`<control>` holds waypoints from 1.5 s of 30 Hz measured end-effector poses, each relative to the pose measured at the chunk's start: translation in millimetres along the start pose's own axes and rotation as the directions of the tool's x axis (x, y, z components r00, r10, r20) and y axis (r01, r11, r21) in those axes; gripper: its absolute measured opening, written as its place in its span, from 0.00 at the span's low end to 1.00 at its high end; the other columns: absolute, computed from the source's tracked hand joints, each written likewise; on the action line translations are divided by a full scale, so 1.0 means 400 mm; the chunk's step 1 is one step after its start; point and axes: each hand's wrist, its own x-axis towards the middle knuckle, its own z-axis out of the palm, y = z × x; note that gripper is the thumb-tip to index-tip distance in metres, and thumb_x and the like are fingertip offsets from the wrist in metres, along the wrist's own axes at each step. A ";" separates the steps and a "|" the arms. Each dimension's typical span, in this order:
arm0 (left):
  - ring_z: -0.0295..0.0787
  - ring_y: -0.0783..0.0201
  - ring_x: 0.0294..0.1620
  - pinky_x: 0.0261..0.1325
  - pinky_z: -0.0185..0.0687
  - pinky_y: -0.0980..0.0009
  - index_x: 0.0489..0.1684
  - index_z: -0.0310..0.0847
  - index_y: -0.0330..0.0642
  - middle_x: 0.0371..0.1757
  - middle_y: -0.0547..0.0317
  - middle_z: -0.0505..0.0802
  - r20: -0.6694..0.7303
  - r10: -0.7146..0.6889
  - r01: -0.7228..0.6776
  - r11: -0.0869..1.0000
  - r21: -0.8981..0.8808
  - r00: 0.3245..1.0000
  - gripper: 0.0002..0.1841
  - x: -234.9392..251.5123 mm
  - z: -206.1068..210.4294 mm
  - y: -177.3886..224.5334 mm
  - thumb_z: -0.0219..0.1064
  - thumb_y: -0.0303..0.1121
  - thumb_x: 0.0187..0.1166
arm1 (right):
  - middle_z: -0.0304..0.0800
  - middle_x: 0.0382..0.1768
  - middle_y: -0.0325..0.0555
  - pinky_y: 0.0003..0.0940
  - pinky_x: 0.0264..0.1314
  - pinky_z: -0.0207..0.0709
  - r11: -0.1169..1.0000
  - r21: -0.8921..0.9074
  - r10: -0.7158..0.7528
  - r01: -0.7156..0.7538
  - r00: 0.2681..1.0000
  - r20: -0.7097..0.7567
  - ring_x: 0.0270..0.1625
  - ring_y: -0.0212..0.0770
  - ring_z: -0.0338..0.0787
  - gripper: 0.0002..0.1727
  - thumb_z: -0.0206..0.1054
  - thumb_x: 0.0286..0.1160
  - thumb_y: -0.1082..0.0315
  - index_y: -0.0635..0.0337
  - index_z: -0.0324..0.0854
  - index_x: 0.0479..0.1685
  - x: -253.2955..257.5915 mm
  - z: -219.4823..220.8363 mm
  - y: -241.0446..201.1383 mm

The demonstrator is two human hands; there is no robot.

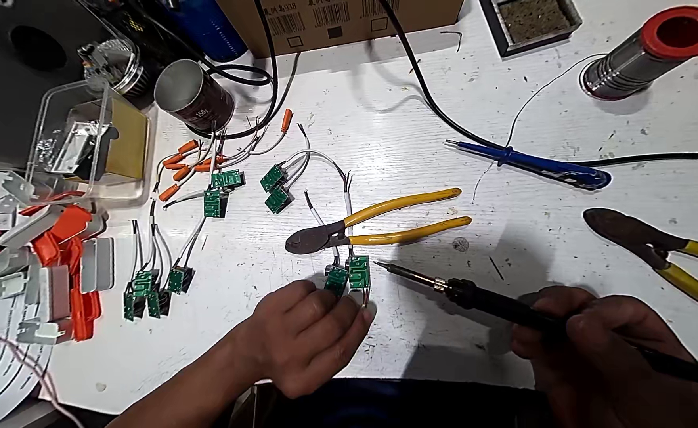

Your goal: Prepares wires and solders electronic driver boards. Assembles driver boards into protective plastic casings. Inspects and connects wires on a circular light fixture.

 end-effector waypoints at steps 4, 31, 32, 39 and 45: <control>0.81 0.56 0.33 0.39 0.74 0.63 0.56 0.85 0.38 0.39 0.51 0.92 -0.009 -0.005 0.005 1.000 0.004 1.000 0.10 0.006 0.004 -0.002 0.63 0.29 0.84 | 0.93 0.43 0.48 0.32 0.34 0.94 0.998 -0.046 0.034 -0.034 0.999 0.001 0.34 0.40 0.96 0.04 0.72 0.77 0.70 0.54 0.82 0.39 -0.019 0.003 -0.009; 0.82 0.58 0.53 0.59 0.73 0.62 0.52 0.85 0.50 0.51 0.57 0.89 -0.039 -0.331 0.329 0.943 -0.049 0.943 0.14 0.007 0.025 -0.007 0.73 0.45 0.77 | 0.92 0.45 0.46 0.32 0.36 0.94 0.997 -0.075 0.023 -0.026 0.999 -0.039 0.35 0.40 0.96 0.02 0.70 0.80 0.68 0.53 0.82 0.40 -0.081 0.013 -0.005; 0.82 0.58 0.52 0.59 0.73 0.62 0.52 0.85 0.50 0.49 0.57 0.88 -0.040 -0.307 0.304 0.951 -0.062 0.951 0.13 0.004 0.024 -0.006 0.73 0.44 0.78 | 0.93 0.45 0.46 0.32 0.37 0.94 0.997 -0.069 0.021 -0.024 0.999 -0.041 0.36 0.40 0.96 0.02 0.70 0.80 0.69 0.53 0.82 0.40 -0.082 0.012 -0.006; 0.80 0.57 0.45 0.56 0.71 0.62 0.53 0.84 0.45 0.43 0.56 0.88 -0.043 -0.104 0.102 0.993 -0.052 0.994 0.08 0.007 0.013 -0.001 0.68 0.34 0.83 | 0.93 0.47 0.48 0.32 0.37 0.94 0.998 -0.061 0.000 -0.003 0.999 -0.044 0.37 0.40 0.96 0.01 0.70 0.80 0.69 0.53 0.83 0.41 -0.099 0.008 -0.002; 0.80 0.56 0.44 0.57 0.71 0.62 0.54 0.85 0.43 0.42 0.56 0.90 -0.046 -0.058 0.056 0.998 -0.035 0.997 0.08 0.004 0.010 0.000 0.66 0.32 0.83 | 0.92 0.48 0.48 0.32 0.38 0.94 0.999 -0.049 0.002 -0.004 0.999 -0.039 0.37 0.41 0.96 0.02 0.69 0.80 0.70 0.53 0.82 0.41 -0.104 0.008 0.001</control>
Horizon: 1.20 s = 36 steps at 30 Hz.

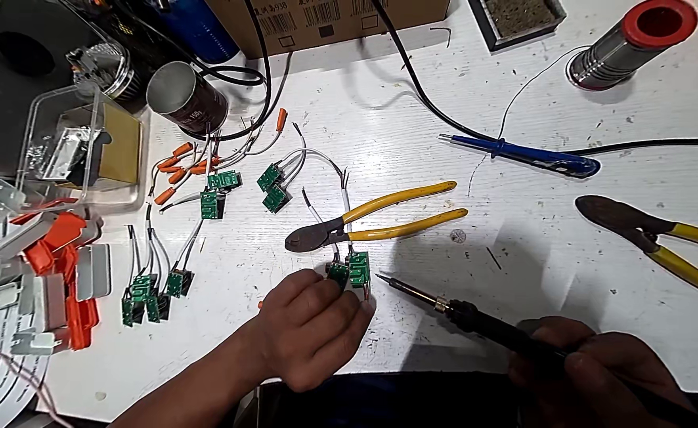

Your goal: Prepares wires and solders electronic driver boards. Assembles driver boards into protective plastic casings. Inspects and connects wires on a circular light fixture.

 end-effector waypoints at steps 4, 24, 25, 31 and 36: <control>0.81 0.56 0.44 0.57 0.71 0.62 0.54 0.85 0.43 0.41 0.55 0.89 -0.001 -0.005 0.005 1.000 0.005 1.000 0.08 -0.004 -0.003 0.005 0.65 0.31 0.84 | 0.93 0.48 0.48 0.32 0.38 0.94 1.000 -0.007 -0.002 0.002 1.000 0.003 0.38 0.40 0.96 0.02 0.70 0.80 0.69 0.53 0.82 0.41 -0.001 0.001 0.000; 0.81 0.56 0.44 0.55 0.72 0.62 0.55 0.85 0.43 0.42 0.55 0.90 0.016 -0.010 0.010 0.998 0.055 1.000 0.09 -0.001 0.001 0.008 0.64 0.31 0.84 | 0.93 0.46 0.47 0.31 0.37 0.94 0.999 0.002 0.041 -0.041 0.994 -0.097 0.35 0.39 0.96 0.04 0.69 0.82 0.67 0.53 0.82 0.38 -0.053 0.026 0.034; 0.81 0.56 0.44 0.55 0.72 0.62 0.55 0.85 0.42 0.42 0.55 0.91 0.020 -0.011 0.009 0.998 0.056 1.000 0.09 0.000 0.001 0.008 0.64 0.31 0.84 | 0.93 0.46 0.48 0.31 0.37 0.94 0.999 0.004 0.041 -0.041 0.994 -0.104 0.35 0.39 0.96 0.04 0.69 0.82 0.67 0.53 0.82 0.38 -0.056 0.026 0.035; 0.82 0.55 0.44 0.54 0.73 0.61 0.53 0.84 0.42 0.42 0.54 0.91 0.031 -0.012 0.010 0.998 0.066 0.999 0.08 0.012 0.003 0.010 0.62 0.31 0.84 | 0.93 0.46 0.48 0.31 0.37 0.94 1.000 0.012 0.021 -0.019 0.991 -0.129 0.35 0.40 0.96 0.04 0.69 0.82 0.66 0.53 0.81 0.38 -0.055 0.028 0.031; 0.82 0.55 0.43 0.53 0.73 0.61 0.51 0.84 0.41 0.42 0.54 0.91 0.045 -0.008 0.004 0.997 0.079 0.999 0.08 0.024 0.006 0.017 0.62 0.30 0.84 | 0.93 0.46 0.49 0.31 0.37 0.94 1.000 0.029 0.007 -0.003 0.993 -0.117 0.36 0.40 0.96 0.05 0.70 0.81 0.66 0.53 0.81 0.38 -0.043 0.024 0.027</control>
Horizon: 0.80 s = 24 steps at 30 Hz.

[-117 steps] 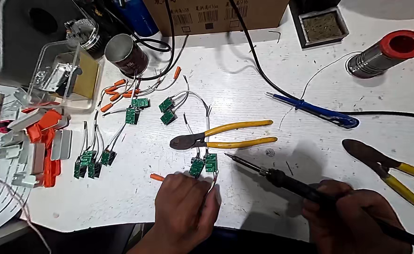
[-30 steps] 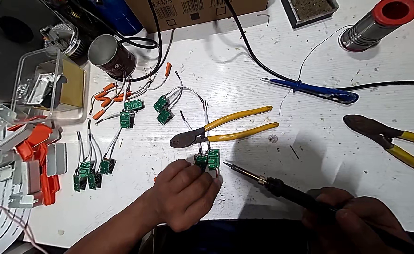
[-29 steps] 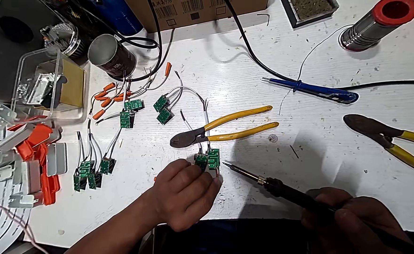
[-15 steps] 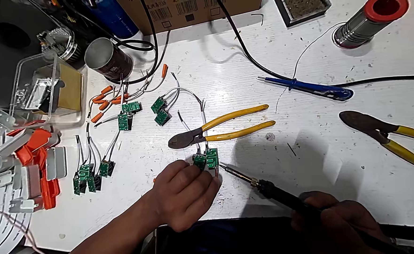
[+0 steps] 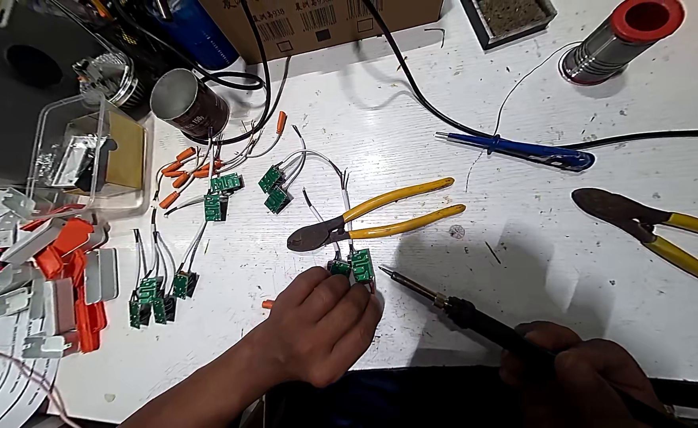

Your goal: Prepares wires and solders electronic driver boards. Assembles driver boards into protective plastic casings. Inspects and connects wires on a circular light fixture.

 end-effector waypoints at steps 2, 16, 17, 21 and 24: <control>0.82 0.55 0.42 0.52 0.73 0.61 0.51 0.85 0.41 0.41 0.54 0.91 0.004 0.001 -0.001 1.000 -0.001 1.000 0.08 0.003 0.001 0.001 0.61 0.30 0.84 | 0.92 0.46 0.48 0.32 0.38 0.94 1.000 0.004 0.016 -0.016 1.000 0.002 0.36 0.40 0.96 0.04 0.70 0.81 0.66 0.53 0.81 0.38 0.003 -0.001 -0.002; 0.80 0.55 0.34 0.45 0.75 0.62 0.45 0.85 0.40 0.31 0.55 0.87 -0.001 -0.131 0.131 0.991 0.029 0.991 0.07 0.026 0.017 0.035 0.65 0.33 0.82 | 0.93 0.47 0.48 0.33 0.39 0.94 0.998 0.005 0.055 -0.056 0.998 0.024 0.36 0.41 0.96 0.03 0.69 0.81 0.68 0.53 0.82 0.39 0.013 -0.009 -0.013; 0.81 0.55 0.34 0.44 0.75 0.62 0.45 0.86 0.40 0.31 0.55 0.87 -0.003 -0.138 0.138 0.990 0.031 0.990 0.07 0.028 0.018 0.037 0.65 0.33 0.82 | 0.93 0.47 0.48 0.33 0.39 0.94 0.998 0.003 0.057 -0.057 0.998 0.026 0.37 0.40 0.96 0.03 0.69 0.81 0.67 0.53 0.82 0.39 0.014 -0.010 -0.016; 0.81 0.55 0.37 0.46 0.76 0.62 0.46 0.84 0.41 0.35 0.54 0.88 -0.007 -0.154 0.155 0.988 0.030 0.988 0.06 0.026 0.026 0.043 0.65 0.33 0.82 | 0.93 0.47 0.47 0.32 0.39 0.94 0.998 -0.013 0.056 -0.056 0.998 0.042 0.37 0.40 0.96 0.03 0.69 0.82 0.67 0.52 0.82 0.40 0.022 -0.016 -0.025; 0.81 0.55 0.39 0.48 0.76 0.62 0.47 0.85 0.42 0.36 0.55 0.88 -0.021 -0.161 0.161 0.987 0.027 0.987 0.07 0.019 0.028 0.041 0.67 0.33 0.80 | 0.92 0.47 0.48 0.33 0.39 0.94 0.999 -0.017 0.049 -0.049 0.997 0.053 0.38 0.40 0.96 0.03 0.69 0.82 0.67 0.53 0.82 0.40 0.027 -0.020 -0.027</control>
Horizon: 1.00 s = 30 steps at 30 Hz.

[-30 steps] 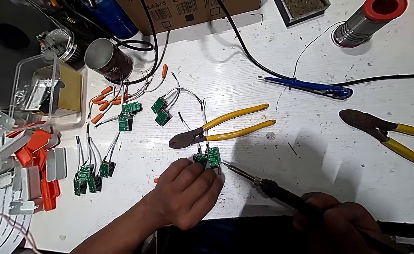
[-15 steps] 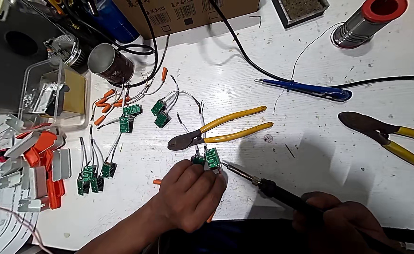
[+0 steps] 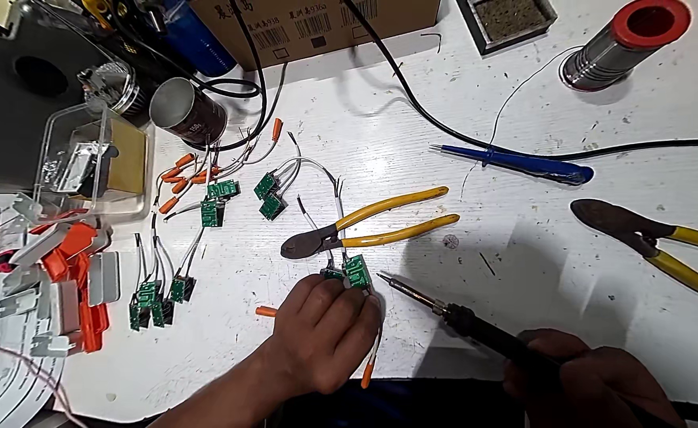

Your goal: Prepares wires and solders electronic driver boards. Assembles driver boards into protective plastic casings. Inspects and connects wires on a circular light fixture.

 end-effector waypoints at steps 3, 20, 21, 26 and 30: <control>0.81 0.56 0.43 0.51 0.74 0.63 0.48 0.85 0.44 0.40 0.56 0.88 -0.013 -0.032 0.032 0.999 -0.003 0.999 0.07 -0.006 0.002 0.001 0.69 0.34 0.79 | 0.92 0.47 0.48 0.33 0.40 0.94 1.000 0.013 0.011 -0.011 1.000 0.003 0.38 0.41 0.97 0.03 0.68 0.83 0.68 0.53 0.82 0.40 0.001 0.001 0.001; 0.87 0.53 0.62 0.61 0.75 0.59 0.45 0.83 0.50 0.59 0.51 0.92 0.050 -0.160 0.160 0.987 0.006 0.986 0.05 0.012 0.009 0.014 0.68 0.36 0.80 | 0.93 0.48 0.50 0.33 0.41 0.94 0.998 0.037 0.044 -0.043 0.998 -0.036 0.39 0.42 0.97 0.04 0.66 0.84 0.68 0.54 0.82 0.39 0.008 0.012 -0.007; 0.87 0.53 0.60 0.59 0.75 0.59 0.44 0.83 0.50 0.59 0.51 0.92 0.058 -0.165 0.164 0.986 0.021 0.985 0.04 0.016 0.009 0.017 0.68 0.36 0.80 | 0.93 0.49 0.50 0.33 0.41 0.94 0.998 0.038 0.048 -0.046 0.998 -0.040 0.40 0.42 0.97 0.04 0.66 0.84 0.68 0.54 0.82 0.39 0.008 0.011 -0.007; 0.88 0.52 0.59 0.56 0.76 0.59 0.43 0.82 0.51 0.59 0.52 0.93 0.113 -0.188 0.182 0.981 0.062 0.976 0.03 0.028 0.009 0.028 0.65 0.37 0.81 | 0.93 0.49 0.50 0.33 0.42 0.94 0.997 0.056 0.060 -0.058 0.998 -0.034 0.41 0.42 0.97 0.04 0.66 0.84 0.68 0.53 0.82 0.38 0.011 0.009 -0.013; 0.86 0.55 0.58 0.59 0.71 0.58 0.42 0.82 0.52 0.60 0.56 0.93 0.142 -0.179 0.171 0.983 0.068 0.974 0.03 0.020 -0.001 0.027 0.64 0.36 0.80 | 0.92 0.50 0.49 0.33 0.42 0.94 0.997 0.063 0.049 -0.048 0.999 -0.015 0.41 0.41 0.97 0.04 0.65 0.85 0.69 0.52 0.82 0.39 0.012 0.003 -0.014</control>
